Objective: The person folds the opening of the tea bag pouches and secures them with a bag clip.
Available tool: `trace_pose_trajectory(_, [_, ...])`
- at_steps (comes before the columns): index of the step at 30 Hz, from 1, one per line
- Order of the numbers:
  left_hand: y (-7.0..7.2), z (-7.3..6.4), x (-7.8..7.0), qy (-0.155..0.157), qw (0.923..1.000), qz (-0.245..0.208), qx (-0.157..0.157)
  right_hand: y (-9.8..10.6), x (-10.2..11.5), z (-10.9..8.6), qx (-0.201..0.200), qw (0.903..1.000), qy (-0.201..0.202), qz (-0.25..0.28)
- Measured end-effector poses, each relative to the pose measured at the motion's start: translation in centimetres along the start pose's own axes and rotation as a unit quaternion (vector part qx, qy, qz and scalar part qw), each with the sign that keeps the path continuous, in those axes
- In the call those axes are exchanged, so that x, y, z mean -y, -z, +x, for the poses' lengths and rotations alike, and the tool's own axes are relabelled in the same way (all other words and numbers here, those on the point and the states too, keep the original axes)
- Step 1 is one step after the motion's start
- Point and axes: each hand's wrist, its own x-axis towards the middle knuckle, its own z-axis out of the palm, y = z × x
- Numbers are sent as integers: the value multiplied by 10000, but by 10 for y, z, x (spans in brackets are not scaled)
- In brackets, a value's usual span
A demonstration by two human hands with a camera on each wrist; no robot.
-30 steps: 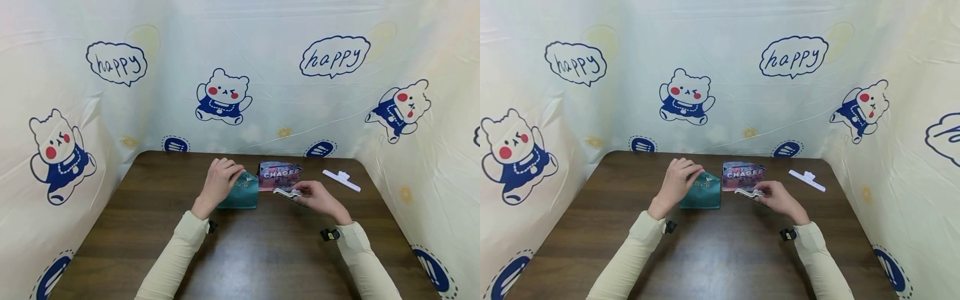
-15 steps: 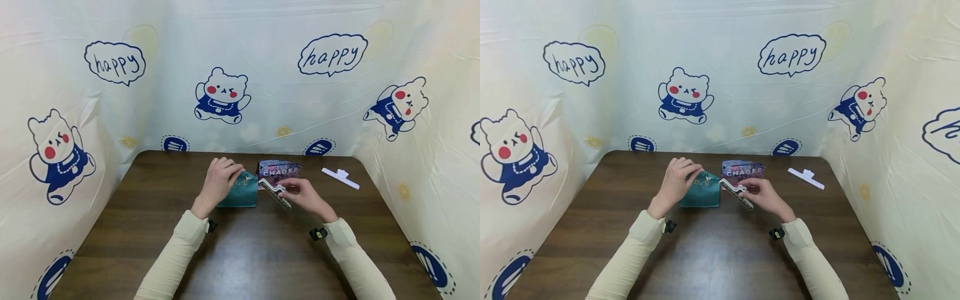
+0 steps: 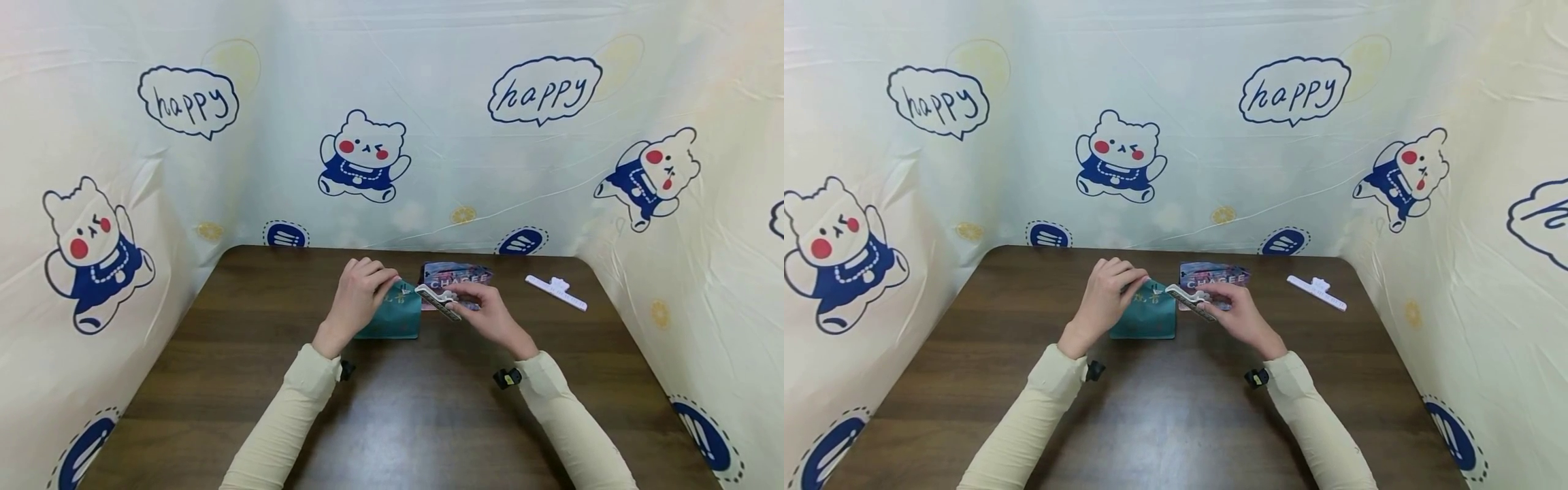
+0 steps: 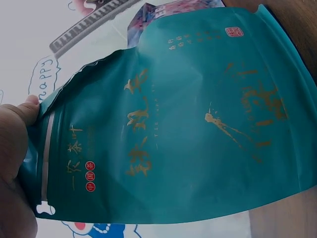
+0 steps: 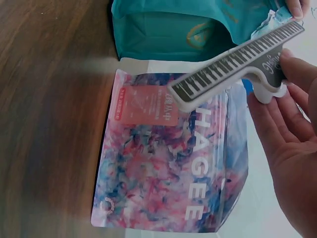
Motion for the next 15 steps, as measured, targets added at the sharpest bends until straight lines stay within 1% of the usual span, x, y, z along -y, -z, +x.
trace_pose_trajectory(3, [0,0,1,-5,10000,-20,-6,-3,1,4,-155,9997,143,-100])
trace_pose_trajectory(6, [0,1,1,26,10000,-22,8,-4,5,8,-222,9994,234,-160])
trace_pose_trajectory(12, [-1,2,3,26,10000,-2,49,-5,27,12,-218,9990,350,-146])
trace_pose_trajectory(15, [-1,2,3,5,10000,-13,58,-6,33,14,-202,9990,371,-147])
